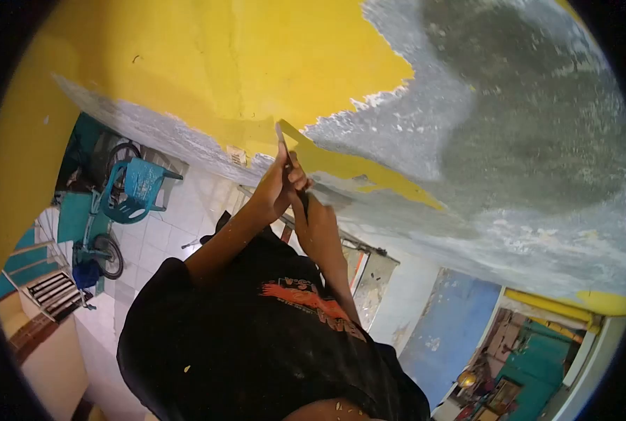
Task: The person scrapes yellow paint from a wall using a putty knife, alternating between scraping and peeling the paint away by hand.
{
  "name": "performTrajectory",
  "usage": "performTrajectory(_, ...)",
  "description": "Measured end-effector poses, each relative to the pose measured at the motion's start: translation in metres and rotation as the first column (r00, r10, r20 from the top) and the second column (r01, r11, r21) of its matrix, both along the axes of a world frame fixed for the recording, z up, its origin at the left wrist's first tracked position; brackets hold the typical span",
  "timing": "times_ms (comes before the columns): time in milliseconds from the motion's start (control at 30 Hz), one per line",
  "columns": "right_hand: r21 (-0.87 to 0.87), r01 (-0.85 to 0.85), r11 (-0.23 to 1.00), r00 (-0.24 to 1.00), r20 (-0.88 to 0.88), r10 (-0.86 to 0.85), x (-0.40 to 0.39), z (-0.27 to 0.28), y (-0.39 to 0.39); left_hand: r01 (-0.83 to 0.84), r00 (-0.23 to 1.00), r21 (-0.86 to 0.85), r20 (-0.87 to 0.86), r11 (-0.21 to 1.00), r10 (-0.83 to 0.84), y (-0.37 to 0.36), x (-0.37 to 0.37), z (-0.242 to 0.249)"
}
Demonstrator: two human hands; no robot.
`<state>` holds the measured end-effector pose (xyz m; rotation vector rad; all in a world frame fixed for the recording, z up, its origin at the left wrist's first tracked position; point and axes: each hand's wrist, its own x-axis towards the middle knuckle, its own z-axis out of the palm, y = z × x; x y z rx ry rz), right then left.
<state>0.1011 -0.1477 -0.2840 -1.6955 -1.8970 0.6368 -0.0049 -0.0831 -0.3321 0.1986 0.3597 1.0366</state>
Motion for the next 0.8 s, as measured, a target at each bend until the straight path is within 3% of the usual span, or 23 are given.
performTrajectory(33,0.004,-0.022,1.000,1.000,0.009,0.022,0.004,0.001,-0.003,-0.022,1.000,0.004,0.009,1.000,0.022,-0.001,0.003,-0.003)
performTrajectory(67,-0.203,-0.023,0.979,0.952,-0.304,-0.041,0.010,0.001,-0.007,0.018,1.000,0.014,0.024,1.000,-0.018,-0.003,0.006,-0.004)
performTrajectory(100,-0.398,-0.083,0.914,0.808,-0.564,-0.172,0.016,0.002,-0.012,0.063,0.997,0.022,0.035,0.998,-0.064,-0.007,0.009,-0.006)
performTrajectory(133,-0.567,-0.184,0.803,0.699,-0.650,-0.299,0.025,0.021,-0.013,0.099,0.991,0.061,0.088,0.993,-0.104,-0.010,0.011,-0.009)
performTrajectory(167,-0.567,-0.190,0.801,0.706,-0.646,-0.290,0.033,0.020,-0.017,0.087,0.991,0.063,0.094,0.994,-0.093,-0.014,0.012,0.001)
performTrajectory(233,-0.629,-0.164,0.760,0.432,-0.738,-0.518,0.049,0.011,-0.024,0.229,0.973,0.102,-0.042,0.968,-0.226,-0.020,0.017,0.023)
performTrajectory(300,-0.630,-0.154,0.761,0.443,-0.733,-0.516,0.059,0.009,-0.028,0.264,0.964,0.130,-0.026,0.956,-0.263,-0.020,0.024,0.013)
performTrajectory(400,-0.615,0.043,0.787,0.723,-0.525,-0.450,0.067,0.028,-0.034,0.344,0.928,0.139,0.104,0.929,-0.359,-0.021,0.036,0.013)
performTrajectory(500,-0.616,0.055,0.786,0.726,-0.516,-0.455,0.069,0.047,-0.039,0.392,0.888,0.104,0.218,0.914,-0.405,-0.025,0.046,0.018)
performTrajectory(533,-0.532,0.112,0.839,0.798,-0.454,-0.395,0.065,0.037,-0.033,0.353,0.901,0.021,0.263,0.935,-0.346,-0.023,0.052,0.013)
performTrajectory(567,-0.331,0.154,0.931,0.870,-0.402,-0.287,0.049,0.026,-0.022,0.367,0.896,0.019,0.262,0.930,-0.359,-0.016,0.048,0.008)
performTrajectory(633,-0.496,0.033,0.868,0.802,-0.504,-0.319,0.043,0.033,-0.015,0.261,0.931,0.095,0.240,0.961,-0.277,-0.007,0.039,0.001)
performTrajectory(667,-0.501,0.048,0.864,0.797,-0.502,-0.335,0.043,0.029,-0.018,0.243,0.921,0.037,0.304,0.969,-0.243,-0.010,0.040,0.004)
performTrajectory(767,-0.474,0.130,0.871,0.747,-0.530,-0.400,0.042,0.023,-0.035,0.347,0.914,-0.032,0.234,0.937,-0.331,-0.017,0.041,0.014)
performTrajectory(800,-0.469,0.129,0.874,0.780,-0.496,-0.382,0.047,0.028,-0.040,0.336,0.910,0.013,0.253,0.942,-0.329,-0.020,0.046,0.011)
